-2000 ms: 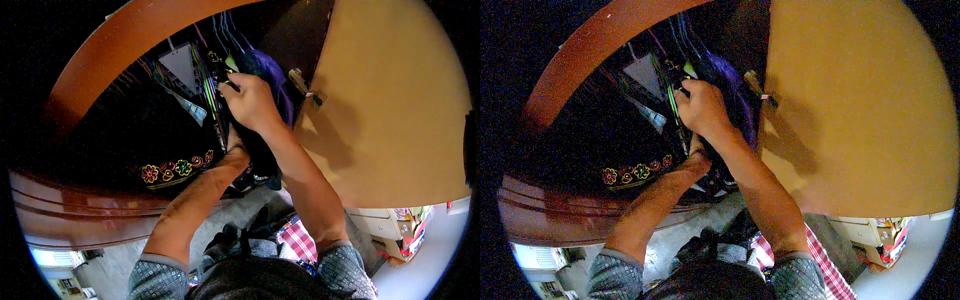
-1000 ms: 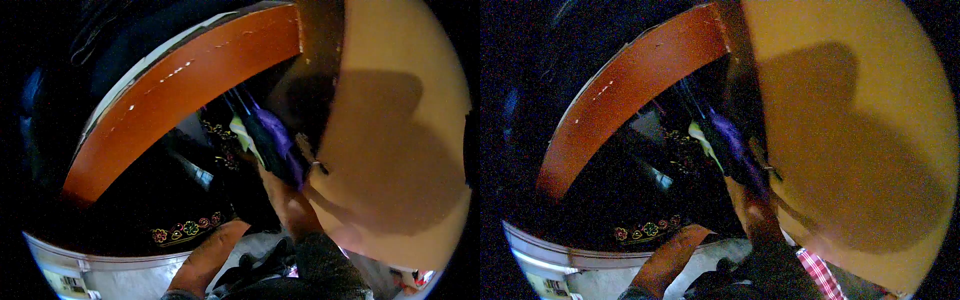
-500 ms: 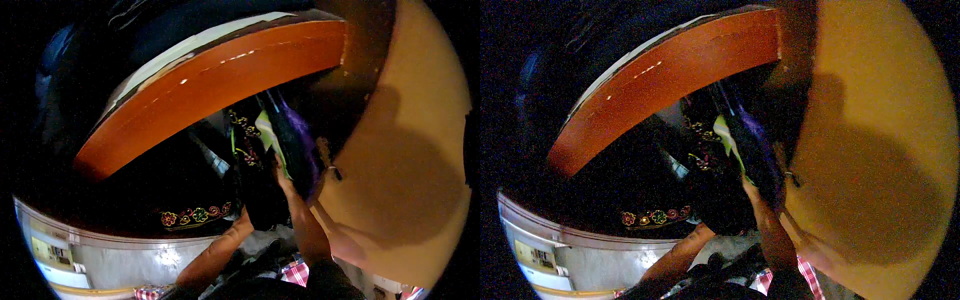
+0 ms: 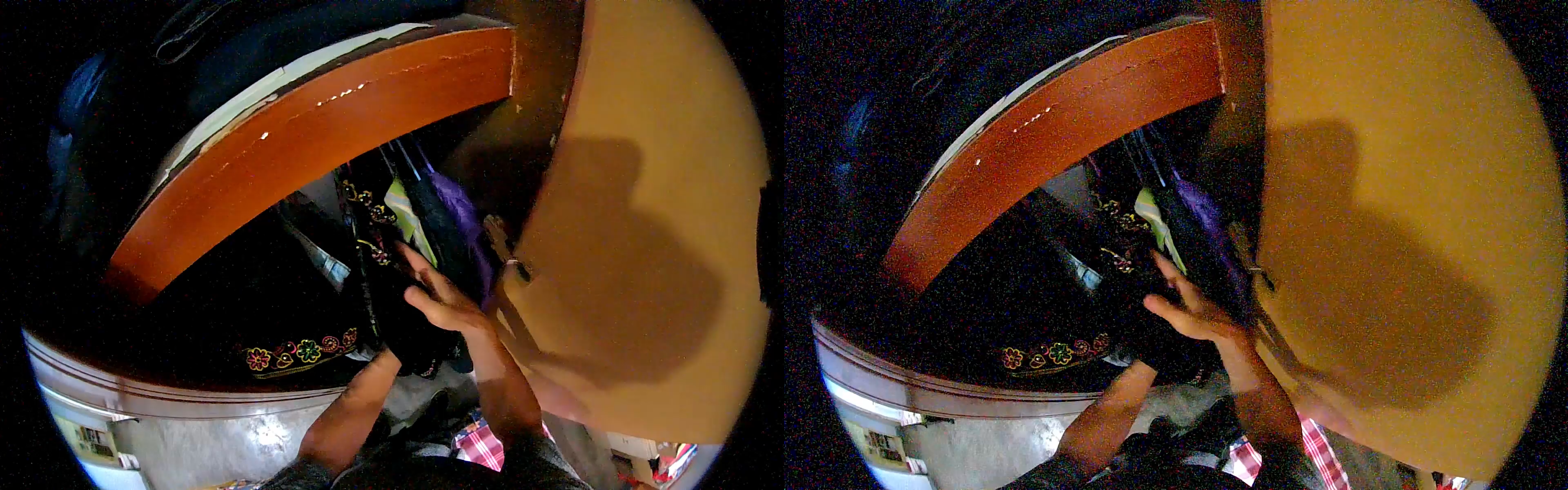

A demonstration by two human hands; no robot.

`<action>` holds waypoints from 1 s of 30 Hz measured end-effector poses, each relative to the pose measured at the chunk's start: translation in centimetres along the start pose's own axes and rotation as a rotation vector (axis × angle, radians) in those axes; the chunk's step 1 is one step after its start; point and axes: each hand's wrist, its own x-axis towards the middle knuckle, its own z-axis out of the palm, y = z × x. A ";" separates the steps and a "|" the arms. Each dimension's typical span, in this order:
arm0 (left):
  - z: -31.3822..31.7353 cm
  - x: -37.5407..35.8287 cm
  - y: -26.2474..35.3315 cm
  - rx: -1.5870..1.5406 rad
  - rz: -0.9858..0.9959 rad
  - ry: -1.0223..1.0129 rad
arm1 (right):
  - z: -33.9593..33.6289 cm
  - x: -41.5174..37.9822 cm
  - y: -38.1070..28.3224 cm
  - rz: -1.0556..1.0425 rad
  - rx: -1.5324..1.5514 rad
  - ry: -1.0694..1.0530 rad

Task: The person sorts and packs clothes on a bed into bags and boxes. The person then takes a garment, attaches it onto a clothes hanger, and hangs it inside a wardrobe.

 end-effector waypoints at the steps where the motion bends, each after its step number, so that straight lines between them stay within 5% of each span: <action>1: -0.2 0.1 0.1 0.003 -0.001 0.006 | 0.1 0.7 -1.8 -0.006 -0.045 -0.005; 8: -1.7 -0.8 1.1 0.035 0.022 0.034 | 1.9 2.1 -12.1 0.102 -0.044 0.098; 16: -5.4 -2.3 6.9 0.246 0.301 0.119 | -1.7 0.9 -8.1 0.235 0.113 0.137; 21: -9.1 0.1 10.5 0.189 0.179 0.184 | -0.8 1.5 -6.1 0.326 -0.101 0.166; 26: -5.9 3.2 4.6 -0.201 0.188 0.308 | 0.1 2.0 -7.6 0.290 -0.213 0.180; 30: -4.9 2.3 0.3 -0.102 0.051 0.233 | -0.3 1.7 -8.2 0.392 -0.332 0.190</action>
